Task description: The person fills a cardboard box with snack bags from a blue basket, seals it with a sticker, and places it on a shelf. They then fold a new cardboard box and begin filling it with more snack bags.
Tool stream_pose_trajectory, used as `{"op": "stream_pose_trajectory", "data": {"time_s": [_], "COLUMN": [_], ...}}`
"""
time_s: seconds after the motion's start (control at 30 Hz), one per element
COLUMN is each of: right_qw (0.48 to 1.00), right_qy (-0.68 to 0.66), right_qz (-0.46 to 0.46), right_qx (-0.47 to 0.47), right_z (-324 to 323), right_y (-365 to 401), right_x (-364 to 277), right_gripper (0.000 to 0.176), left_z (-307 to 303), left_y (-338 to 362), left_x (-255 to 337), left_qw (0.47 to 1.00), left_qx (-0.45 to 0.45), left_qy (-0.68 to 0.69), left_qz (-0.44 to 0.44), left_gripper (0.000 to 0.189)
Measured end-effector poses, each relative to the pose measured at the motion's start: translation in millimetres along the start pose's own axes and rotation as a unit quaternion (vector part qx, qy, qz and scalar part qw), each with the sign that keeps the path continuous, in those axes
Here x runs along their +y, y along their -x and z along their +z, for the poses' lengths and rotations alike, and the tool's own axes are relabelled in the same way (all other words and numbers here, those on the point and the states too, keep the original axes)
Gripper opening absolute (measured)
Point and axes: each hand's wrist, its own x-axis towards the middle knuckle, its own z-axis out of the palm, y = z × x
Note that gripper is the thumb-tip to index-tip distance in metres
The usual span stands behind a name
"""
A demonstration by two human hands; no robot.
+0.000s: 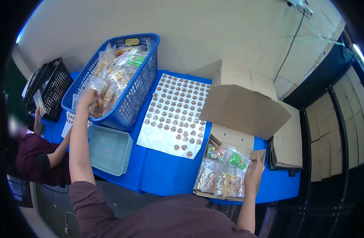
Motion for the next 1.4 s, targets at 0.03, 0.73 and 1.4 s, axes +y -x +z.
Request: {"op": "stream_pose_trajectory", "data": {"time_s": [0.03, 0.73, 1.4], "right_qw": [1.000, 0.997, 0.996], "right_qy": [-0.002, -0.014, -0.079], "right_qz": [0.008, 0.073, 0.016], "right_qx": [-0.004, 0.025, 0.037], "right_z": [-5, -33, 21], "right_y": [2, 18, -31], "right_x": [2, 32, -33], "right_gripper": [0.046, 0.051, 0.041], "left_z": [3, 9, -14], "left_y": [-2, -13, 40], "left_x": [-11, -45, 66], "left_qw": [0.999, 0.985, 0.899], "left_qx": [-0.005, -0.084, -0.436], "left_qy": [0.016, -0.097, 0.032], "left_qz": [0.036, -0.116, 0.004], "left_gripper": [0.025, 0.037, 0.068]}}
